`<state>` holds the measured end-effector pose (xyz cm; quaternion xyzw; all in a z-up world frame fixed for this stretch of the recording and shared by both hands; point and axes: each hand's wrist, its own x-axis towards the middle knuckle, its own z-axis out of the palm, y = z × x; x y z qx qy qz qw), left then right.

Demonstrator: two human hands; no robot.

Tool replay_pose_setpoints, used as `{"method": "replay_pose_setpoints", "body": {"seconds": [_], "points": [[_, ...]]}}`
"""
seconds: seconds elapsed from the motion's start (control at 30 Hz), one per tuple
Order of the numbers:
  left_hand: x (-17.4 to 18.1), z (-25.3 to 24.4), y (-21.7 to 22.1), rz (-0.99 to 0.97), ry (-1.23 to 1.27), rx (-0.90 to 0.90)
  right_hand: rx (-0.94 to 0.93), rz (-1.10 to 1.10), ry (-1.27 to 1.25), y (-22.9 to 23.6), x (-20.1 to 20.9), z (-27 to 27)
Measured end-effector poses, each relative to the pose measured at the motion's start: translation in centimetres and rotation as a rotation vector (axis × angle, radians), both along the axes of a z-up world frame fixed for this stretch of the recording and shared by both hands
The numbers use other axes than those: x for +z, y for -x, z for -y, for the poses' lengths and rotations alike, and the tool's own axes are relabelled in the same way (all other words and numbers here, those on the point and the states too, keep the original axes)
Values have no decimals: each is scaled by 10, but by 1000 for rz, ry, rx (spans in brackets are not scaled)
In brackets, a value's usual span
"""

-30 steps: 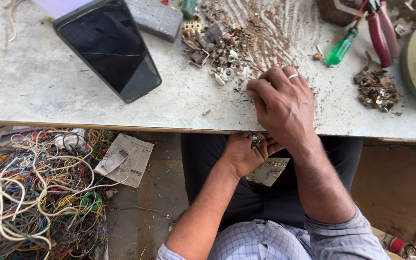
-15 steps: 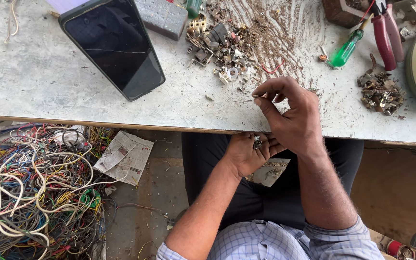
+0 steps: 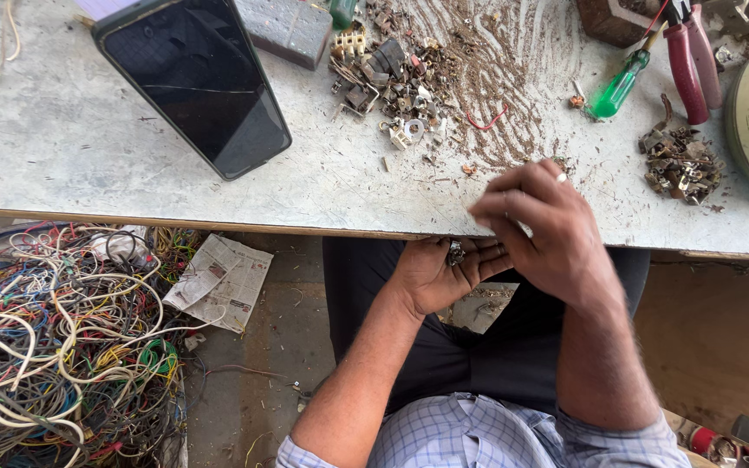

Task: The person sits at a cluttered workbench and sorts small electronic components by hand. They pick up individual pieces from a pile, inspect them, and place them into a small metal box or onto the table. The workspace contains tools, wires, and a smartphone.

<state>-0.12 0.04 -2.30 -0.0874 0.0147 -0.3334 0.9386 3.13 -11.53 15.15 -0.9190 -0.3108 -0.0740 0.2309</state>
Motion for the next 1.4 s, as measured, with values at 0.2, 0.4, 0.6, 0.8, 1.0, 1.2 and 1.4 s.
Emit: {"method": "replay_pose_setpoints", "body": {"seconds": [0.2, 0.4, 0.6, 0.8, 1.0, 1.2, 1.4], "points": [[8, -3, 0, -3, 1, 5, -52, 14, -21, 14, 4, 14], [19, -5, -2, -59, -53, 3, -127, 63, -69, 5, 3, 9], [12, 1, -1, -52, -137, 12, -86, 181, 11, -8, -5, -17], [-10, 8, -1, -388, -193, -84, -1, 266, 171, -29, -17, -54], [-15, 7, 3, -180, -104, -31, -18, 217, 250, -35, -12, -72], [12, 1, -3, -341, -234, -59, -48, 135, 274, -30, -5, -59], [21, -2, -4, -69, -199, -29, -104, 187, 326, -27, -10, -31]]}}
